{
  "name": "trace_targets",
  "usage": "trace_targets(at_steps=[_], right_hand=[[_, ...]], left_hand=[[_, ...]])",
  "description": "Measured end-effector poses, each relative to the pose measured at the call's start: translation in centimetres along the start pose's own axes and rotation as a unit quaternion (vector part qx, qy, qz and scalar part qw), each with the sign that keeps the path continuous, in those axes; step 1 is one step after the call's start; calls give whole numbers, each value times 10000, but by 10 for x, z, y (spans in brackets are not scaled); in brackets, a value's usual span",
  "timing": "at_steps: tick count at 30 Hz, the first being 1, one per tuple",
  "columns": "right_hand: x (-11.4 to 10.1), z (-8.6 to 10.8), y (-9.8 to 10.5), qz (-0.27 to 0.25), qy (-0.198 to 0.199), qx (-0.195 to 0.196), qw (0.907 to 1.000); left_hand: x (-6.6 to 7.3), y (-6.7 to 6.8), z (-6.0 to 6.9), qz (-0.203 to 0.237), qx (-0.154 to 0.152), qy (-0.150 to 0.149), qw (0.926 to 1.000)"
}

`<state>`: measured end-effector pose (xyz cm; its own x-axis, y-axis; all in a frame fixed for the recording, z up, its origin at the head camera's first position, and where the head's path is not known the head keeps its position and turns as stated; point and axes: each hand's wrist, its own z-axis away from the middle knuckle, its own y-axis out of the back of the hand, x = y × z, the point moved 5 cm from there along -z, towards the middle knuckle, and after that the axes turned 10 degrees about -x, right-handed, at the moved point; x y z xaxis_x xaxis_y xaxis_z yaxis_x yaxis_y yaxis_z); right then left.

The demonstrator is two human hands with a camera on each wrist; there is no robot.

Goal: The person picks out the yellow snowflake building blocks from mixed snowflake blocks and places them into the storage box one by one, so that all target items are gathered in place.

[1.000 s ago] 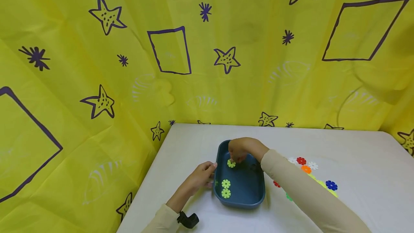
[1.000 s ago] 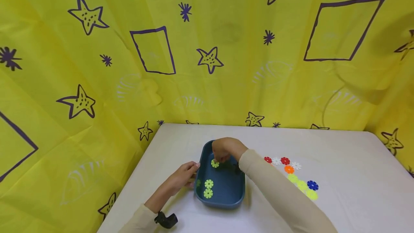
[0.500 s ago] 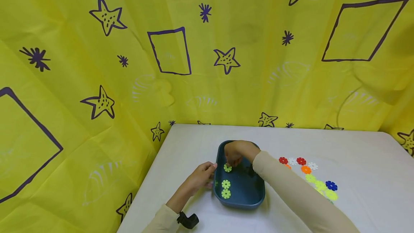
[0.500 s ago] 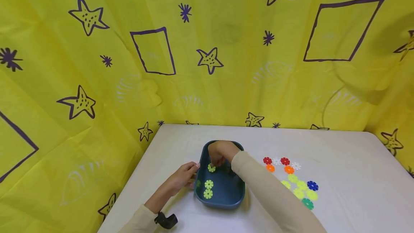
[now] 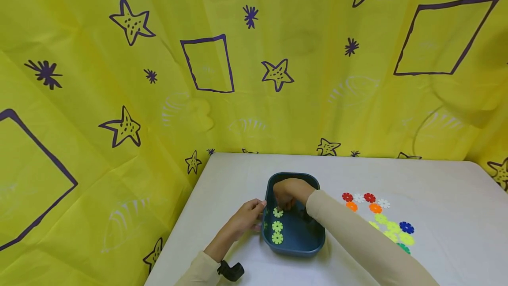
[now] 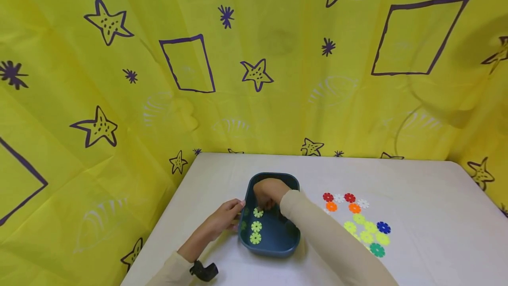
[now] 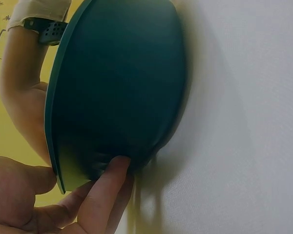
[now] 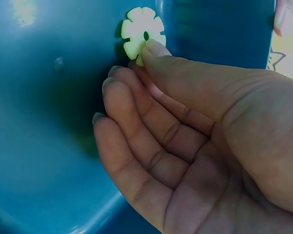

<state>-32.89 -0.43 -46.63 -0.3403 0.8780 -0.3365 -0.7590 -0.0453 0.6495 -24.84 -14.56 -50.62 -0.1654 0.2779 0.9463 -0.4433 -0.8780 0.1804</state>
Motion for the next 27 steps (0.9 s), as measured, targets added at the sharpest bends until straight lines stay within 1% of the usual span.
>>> trace_targets(at_steps=[11,21,27], right_hand=[[3,-2,-3,-184,58,4,9998],[-3,4,-6,75,133,178,9997],[-4,4,-7,160,112,239,9995]], left_hand=[[0,0,0,-19,-44,-9,10000],[3,-1,2,18,-82,-49,10000],[2,-1,1,2,-66,14,10000]])
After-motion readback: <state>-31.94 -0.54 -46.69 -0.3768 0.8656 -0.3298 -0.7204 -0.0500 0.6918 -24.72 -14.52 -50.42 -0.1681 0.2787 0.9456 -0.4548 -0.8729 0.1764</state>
